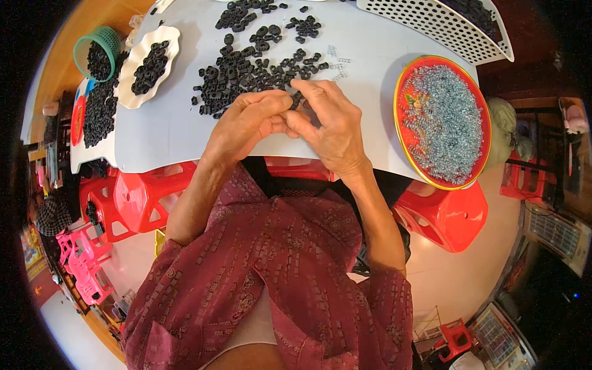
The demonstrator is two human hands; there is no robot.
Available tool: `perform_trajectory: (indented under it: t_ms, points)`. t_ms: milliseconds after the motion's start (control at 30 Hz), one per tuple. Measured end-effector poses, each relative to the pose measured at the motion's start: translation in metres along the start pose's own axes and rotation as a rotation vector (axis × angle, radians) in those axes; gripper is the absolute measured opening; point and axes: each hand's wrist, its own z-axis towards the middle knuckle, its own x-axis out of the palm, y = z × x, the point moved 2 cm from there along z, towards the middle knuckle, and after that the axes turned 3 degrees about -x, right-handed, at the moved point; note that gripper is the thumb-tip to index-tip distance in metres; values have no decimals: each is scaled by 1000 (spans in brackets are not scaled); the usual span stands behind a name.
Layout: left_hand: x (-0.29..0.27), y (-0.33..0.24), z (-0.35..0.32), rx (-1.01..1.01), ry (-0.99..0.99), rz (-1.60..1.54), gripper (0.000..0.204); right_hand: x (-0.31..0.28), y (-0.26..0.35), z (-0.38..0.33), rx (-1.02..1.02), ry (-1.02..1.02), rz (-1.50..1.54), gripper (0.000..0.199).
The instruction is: Assembling small blue beads into black plastic components at a workshop table.
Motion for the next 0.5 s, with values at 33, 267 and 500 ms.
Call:
perform_trajectory:
  t_ms: [33,267,500]
  points:
    - [0,1,0,-1,-2,-1,22,0,0,0,1,2,1,42]
    - [6,1,-1,-2,-101,-12,23,3,-2,3,-5,8,-24,42]
    - [5,4,0,37,-62,47,25,3,-3,-2,-12,40,-79,37]
